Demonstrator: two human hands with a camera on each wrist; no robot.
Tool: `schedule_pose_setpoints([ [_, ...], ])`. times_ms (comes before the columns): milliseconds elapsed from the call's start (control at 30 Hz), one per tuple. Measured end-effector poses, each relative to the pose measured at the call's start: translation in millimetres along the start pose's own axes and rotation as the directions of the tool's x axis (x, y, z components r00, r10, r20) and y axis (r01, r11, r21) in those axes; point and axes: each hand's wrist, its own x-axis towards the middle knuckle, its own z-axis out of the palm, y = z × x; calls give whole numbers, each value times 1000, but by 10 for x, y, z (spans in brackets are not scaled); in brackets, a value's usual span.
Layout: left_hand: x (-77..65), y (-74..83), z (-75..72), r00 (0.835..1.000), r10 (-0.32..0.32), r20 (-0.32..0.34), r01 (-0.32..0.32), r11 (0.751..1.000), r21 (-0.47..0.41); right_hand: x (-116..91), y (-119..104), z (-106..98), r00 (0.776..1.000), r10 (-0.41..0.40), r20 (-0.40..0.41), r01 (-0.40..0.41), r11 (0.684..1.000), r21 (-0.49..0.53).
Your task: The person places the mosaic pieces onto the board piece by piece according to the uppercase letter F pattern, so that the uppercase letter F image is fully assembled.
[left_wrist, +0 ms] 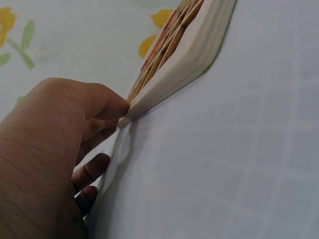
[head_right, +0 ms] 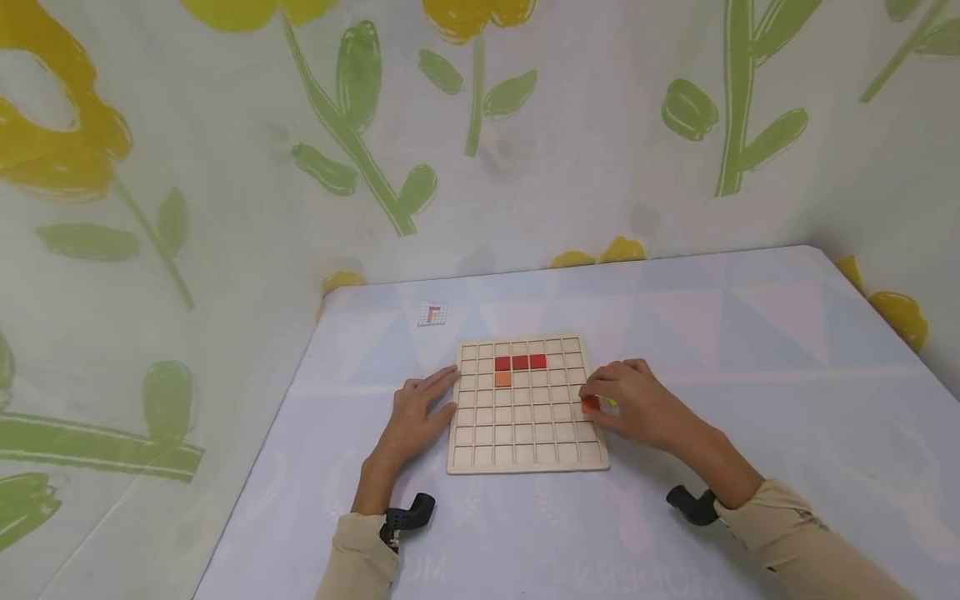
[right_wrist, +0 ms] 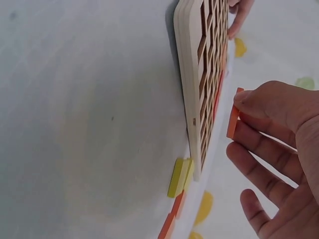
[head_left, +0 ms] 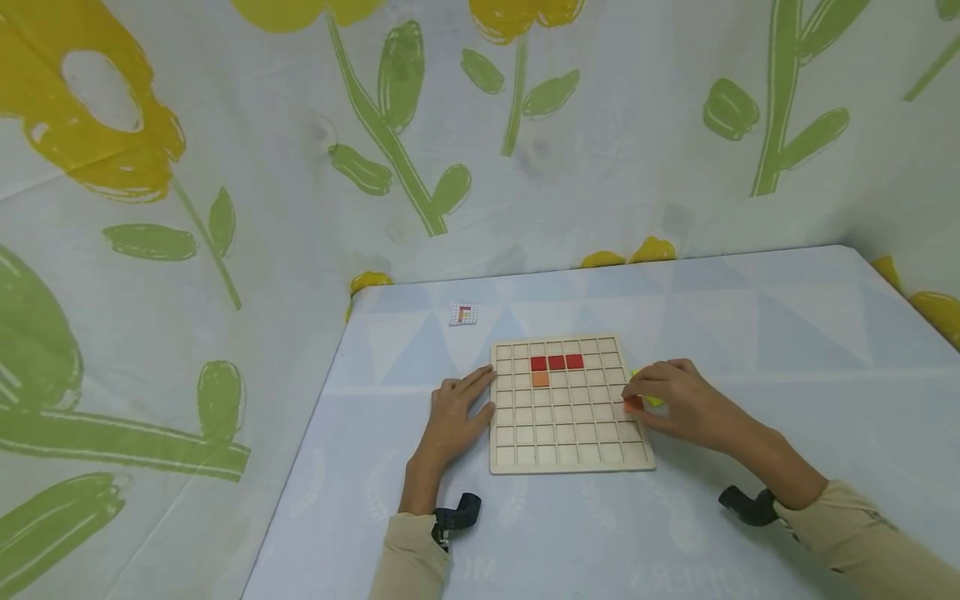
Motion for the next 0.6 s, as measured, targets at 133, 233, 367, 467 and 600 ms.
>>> schedule_pose_setpoints([
  [133, -3, -1, 0, 1000, 3, -1, -3, 1000, -4, 53, -22, 23, 999, 30, 36, -30, 1000, 5],
  [233, 0, -6, 2, 1000, 4, -5, -4, 1000, -3, 97, -39, 39, 998, 40, 57, -41, 999, 7],
  [367, 9, -24, 11, 1000, 8, -6, -8, 1000, -2, 157, -66, 63, 996, 48, 77, -49, 999, 12],
  [467, 14, -29, 14, 1000, 12, -3, -12, 1000, -8, 194, -81, 83, 995, 54, 85, -56, 998, 20],
  [600, 13, -28, 14, 1000, 11, -2, -11, 1000, -7, 231, -87, 110, 997, 37, 72, -39, 999, 37],
])
